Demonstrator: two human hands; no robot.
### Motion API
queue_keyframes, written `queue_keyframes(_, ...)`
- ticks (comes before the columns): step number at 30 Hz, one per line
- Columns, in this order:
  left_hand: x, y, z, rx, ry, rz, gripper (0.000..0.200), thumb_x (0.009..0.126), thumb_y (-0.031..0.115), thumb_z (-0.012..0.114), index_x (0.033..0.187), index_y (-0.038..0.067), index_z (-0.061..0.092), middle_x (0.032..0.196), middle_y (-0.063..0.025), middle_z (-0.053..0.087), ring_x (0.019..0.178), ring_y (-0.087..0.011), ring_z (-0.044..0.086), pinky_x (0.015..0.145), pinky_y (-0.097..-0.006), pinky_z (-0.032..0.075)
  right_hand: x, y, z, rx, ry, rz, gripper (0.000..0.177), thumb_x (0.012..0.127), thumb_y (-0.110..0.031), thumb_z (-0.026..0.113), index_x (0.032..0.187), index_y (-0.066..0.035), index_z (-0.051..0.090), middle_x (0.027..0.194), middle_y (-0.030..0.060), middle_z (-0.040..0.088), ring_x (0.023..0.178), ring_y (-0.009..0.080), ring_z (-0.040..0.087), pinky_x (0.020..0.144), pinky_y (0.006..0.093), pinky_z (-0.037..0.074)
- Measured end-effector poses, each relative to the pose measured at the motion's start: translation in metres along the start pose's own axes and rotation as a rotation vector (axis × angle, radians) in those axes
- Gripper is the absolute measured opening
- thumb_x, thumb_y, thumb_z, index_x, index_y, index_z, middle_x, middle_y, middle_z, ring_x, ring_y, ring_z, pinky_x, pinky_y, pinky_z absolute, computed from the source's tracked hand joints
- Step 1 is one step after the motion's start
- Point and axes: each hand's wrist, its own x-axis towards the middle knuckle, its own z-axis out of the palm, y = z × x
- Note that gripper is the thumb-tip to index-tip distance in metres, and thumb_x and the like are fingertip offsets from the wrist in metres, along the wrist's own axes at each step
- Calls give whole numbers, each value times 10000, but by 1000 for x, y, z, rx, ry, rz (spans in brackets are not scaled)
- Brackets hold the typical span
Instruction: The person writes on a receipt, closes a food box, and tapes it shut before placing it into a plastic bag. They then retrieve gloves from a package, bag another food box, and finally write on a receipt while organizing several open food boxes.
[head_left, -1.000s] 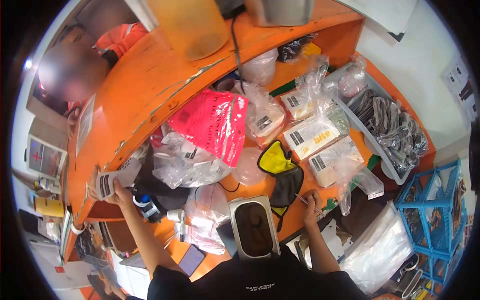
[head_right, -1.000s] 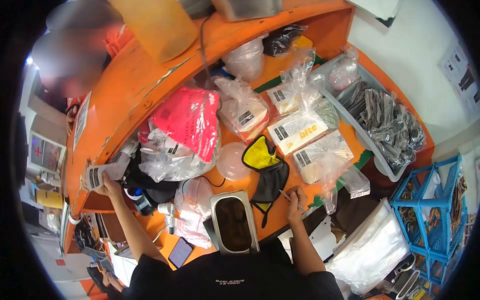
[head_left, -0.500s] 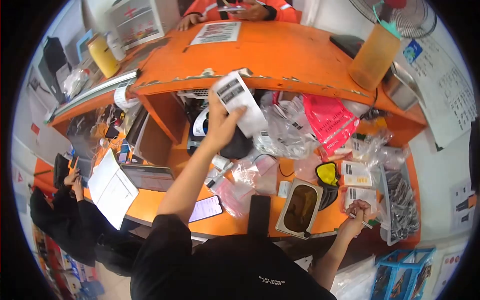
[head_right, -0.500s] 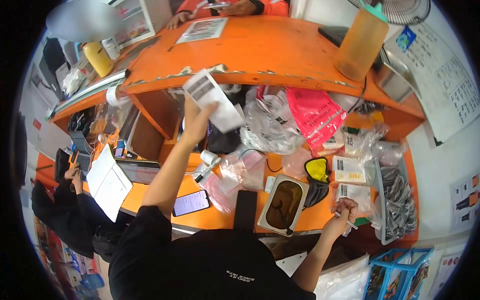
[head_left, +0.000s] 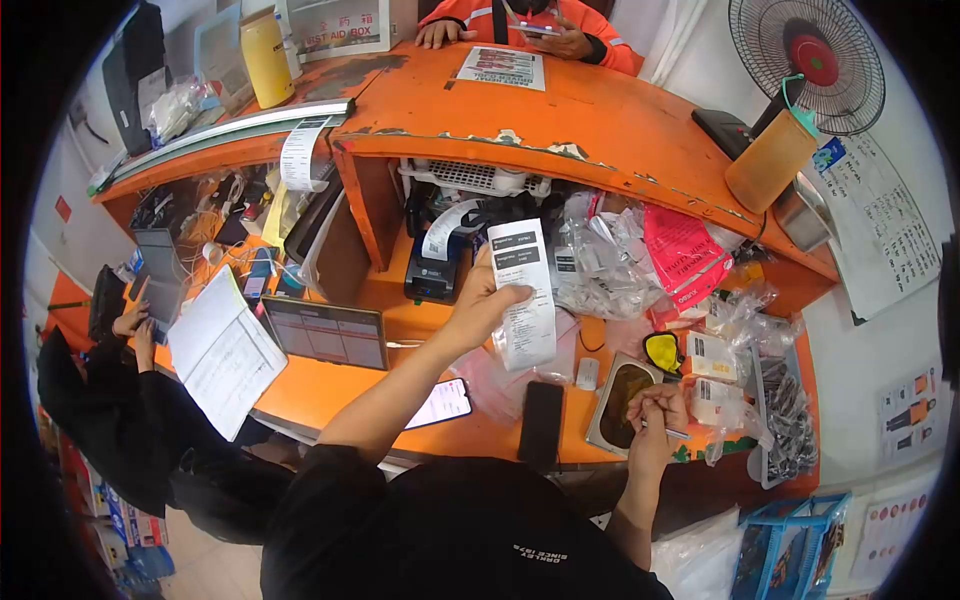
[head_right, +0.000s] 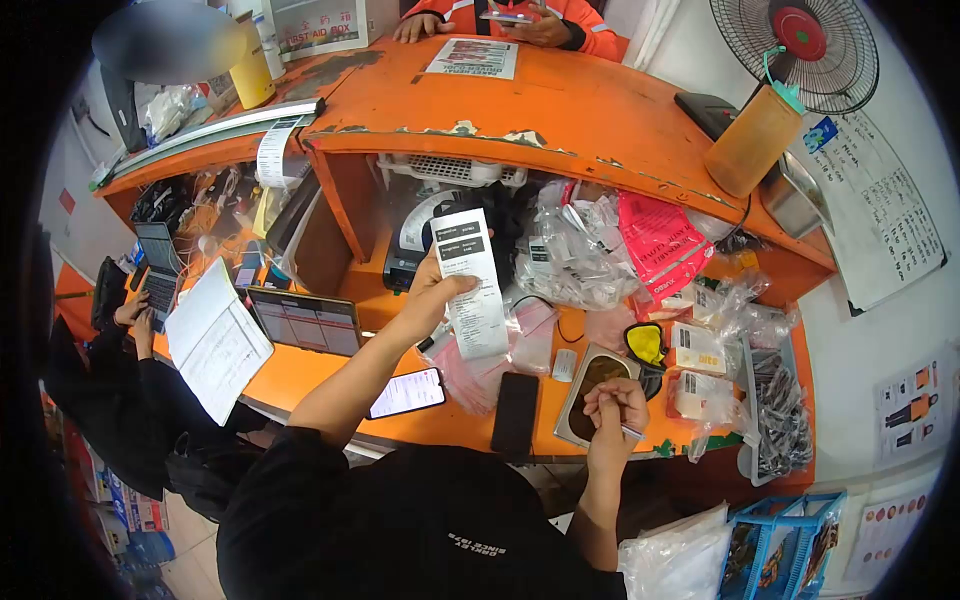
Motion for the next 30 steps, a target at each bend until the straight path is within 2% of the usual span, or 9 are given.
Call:
queue_keyframes(5,-21,11,5,-309,-35,-139,511,762,32,632,1240,18,452,1165,-71,550,1038,-154,557,900,-302,450,-14,-2,27,-19,2,17,107,891,-65,513,994,-40,531,829,42,580,657,46,482,512,153,316)
queue_keyframes(7,-40,12,13,108,-143,1,512,777,199,664,1205,-14,478,1214,-203,459,1227,-315,360,1036,-381,268,-19,16,39,-46,-87,40,207,911,-114,506,1096,-23,526,909,24,555,726,27,445,525,150,301)
queue_keyframes(8,-47,12,11,195,-319,20,346,809,199,658,1076,-10,589,1249,-174,439,1249,-303,346,1070,-392,239,-22,27,45,-119,-168,40,204,915,-115,512,1096,-23,529,897,15,546,705,22,430,518,154,288)
queue_keyframes(11,-77,4,16,134,-405,182,240,866,202,593,945,-20,638,1122,-156,539,1076,-286,461,959,-390,322,-35,47,66,-256,-297,134,61,920,-104,555,959,-59,540,707,-58,478,558,3,352,489,165,242)
queue_keyframes(14,-110,-12,-3,-17,-361,-62,231,900,193,550,913,-23,631,1049,-136,557,1019,-261,491,911,-364,360,-35,55,81,-192,-201,141,71,927,-106,547,868,-84,516,660,-69,458,524,-5,336,470,161,244)
queue_keyframes(16,-142,-29,-20,-78,218,-155,227,918,179,521,916,-27,616,997,-118,558,1005,-237,499,886,-344,379,-30,44,90,-179,-150,189,92,934,-104,533,848,-91,503,686,-53,479,523,-2,346,467,155,263)
queue_keyframes(18,-167,-51,-46,342,659,-41,153,857,142,570,827,-8,568,975,-145,529,976,-287,504,863,-366,400,-26,39,97,-185,-215,151,133,942,-119,518,823,-59,514,678,-52,470,573,3,335,498,184,243)
queue_keyframes(21,-210,-74,-93,650,980,-85,277,804,101,633,1012,13,471,1091,-178,478,1044,-333,466,942,-407,343,-24,45,104,-172,-265,148,136,940,-113,521,814,-64,505,691,-44,490,585,1,364,499,178,254)
queue_keyframes(30,-255,-94,-171,1076,1032,-300,687,835,275,625,1318,-66,275,1394,-287,235,1276,-426,273,1056,-475,219,-38,52,126,-186,-308,194,135,938,-109,532,817,-63,493,738,-8,549,566,-1,391,466,164,245)
